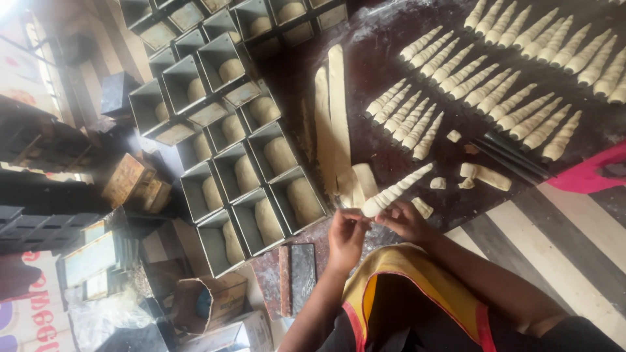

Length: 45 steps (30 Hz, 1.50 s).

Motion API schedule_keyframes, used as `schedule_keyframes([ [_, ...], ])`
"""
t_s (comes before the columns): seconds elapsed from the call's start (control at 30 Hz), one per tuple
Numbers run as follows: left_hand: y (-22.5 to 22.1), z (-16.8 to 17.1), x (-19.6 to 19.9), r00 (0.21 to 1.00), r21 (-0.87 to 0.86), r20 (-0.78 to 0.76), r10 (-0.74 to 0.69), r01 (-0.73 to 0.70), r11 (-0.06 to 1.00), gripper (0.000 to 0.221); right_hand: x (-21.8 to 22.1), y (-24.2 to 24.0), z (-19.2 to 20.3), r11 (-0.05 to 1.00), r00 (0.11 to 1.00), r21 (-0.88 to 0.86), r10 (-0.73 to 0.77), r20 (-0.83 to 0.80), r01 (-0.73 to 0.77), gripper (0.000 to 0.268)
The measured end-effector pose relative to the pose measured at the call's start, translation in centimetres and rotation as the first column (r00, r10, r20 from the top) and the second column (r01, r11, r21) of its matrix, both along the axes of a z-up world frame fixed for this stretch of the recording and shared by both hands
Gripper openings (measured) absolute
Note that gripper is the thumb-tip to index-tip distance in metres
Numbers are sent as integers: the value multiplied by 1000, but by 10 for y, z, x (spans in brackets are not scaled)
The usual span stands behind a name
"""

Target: Cutting dough into strips and rolling them around metal cone forms to create cone-shaped pastries.

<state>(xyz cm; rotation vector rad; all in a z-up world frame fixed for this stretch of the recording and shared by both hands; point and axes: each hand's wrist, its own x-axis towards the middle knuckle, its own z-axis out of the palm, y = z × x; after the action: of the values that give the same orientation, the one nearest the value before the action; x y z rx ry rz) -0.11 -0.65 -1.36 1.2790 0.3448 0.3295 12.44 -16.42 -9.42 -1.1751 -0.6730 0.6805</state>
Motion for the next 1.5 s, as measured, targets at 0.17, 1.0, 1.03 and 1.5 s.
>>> schedule_keyframes([
  [0.17, 10, 69, 12, 997, 728, 74, -27, -35, 685, 37, -2, 10, 36, 996, 997, -77, 27, -72, -32, 24],
  [1.0, 22, 10, 50, 995, 980, 84, 62, -94, 176, 27, 19, 18, -8, 945, 972, -319, 142, 189, -76, 39],
  [1.03, 15, 11, 55, 995, 980, 82, 54, -91, 178, 27, 18, 22, -31, 945, 973, -320, 134, 187, -69, 39],
  [1.5, -67, -68, 143, 983, 889, -158, 94, 100, 447, 45, 74, -40, -105, 981, 779, -189, -154, -608, 46, 17],
])
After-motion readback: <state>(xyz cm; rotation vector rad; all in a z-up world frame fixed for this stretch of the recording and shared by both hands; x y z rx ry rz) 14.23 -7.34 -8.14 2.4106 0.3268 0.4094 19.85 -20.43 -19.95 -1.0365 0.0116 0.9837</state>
